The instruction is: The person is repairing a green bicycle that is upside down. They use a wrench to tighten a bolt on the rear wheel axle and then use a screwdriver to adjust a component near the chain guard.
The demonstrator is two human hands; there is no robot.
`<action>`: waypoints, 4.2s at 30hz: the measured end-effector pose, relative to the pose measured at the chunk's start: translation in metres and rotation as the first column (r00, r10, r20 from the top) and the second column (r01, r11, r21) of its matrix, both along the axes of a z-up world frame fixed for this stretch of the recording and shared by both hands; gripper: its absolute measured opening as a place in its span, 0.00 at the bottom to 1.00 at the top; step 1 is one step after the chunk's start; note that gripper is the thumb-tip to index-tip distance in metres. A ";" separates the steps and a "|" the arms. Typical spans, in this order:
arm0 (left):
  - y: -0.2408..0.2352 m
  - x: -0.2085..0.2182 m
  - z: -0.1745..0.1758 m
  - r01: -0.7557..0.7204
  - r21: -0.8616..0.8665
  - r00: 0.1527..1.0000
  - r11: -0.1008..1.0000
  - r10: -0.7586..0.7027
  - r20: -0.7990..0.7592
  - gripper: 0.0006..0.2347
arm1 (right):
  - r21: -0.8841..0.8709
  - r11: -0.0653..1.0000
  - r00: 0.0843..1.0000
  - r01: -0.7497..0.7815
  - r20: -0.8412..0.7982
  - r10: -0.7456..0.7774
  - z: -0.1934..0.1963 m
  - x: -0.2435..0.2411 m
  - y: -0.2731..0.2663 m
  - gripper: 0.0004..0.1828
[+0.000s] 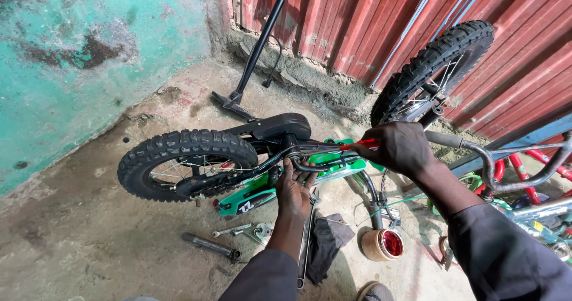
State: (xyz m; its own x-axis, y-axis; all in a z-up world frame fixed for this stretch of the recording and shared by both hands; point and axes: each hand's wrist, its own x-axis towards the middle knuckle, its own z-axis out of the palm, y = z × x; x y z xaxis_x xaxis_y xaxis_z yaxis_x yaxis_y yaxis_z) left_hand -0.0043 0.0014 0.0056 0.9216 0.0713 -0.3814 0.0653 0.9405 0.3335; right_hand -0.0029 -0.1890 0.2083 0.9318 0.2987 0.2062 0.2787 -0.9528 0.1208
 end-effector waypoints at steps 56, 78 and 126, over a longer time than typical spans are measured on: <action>0.001 -0.006 0.012 0.026 -0.084 0.999 0.996 -0.029 -0.034 0.19 | -0.433 0.890 0.990 -0.141 -0.088 0.114 0.064 0.032 0.070 0.23; -0.002 0.003 -0.007 0.051 -0.149 0.999 0.988 -0.052 -0.002 0.20 | -0.454 0.800 0.916 -0.392 -0.112 0.385 0.067 0.067 0.093 0.25; -0.001 -0.004 0.013 0.009 -0.011 1.000 1.000 -0.009 -0.025 0.19 | -0.336 0.931 0.988 -0.142 -0.106 0.112 0.040 0.037 0.029 0.27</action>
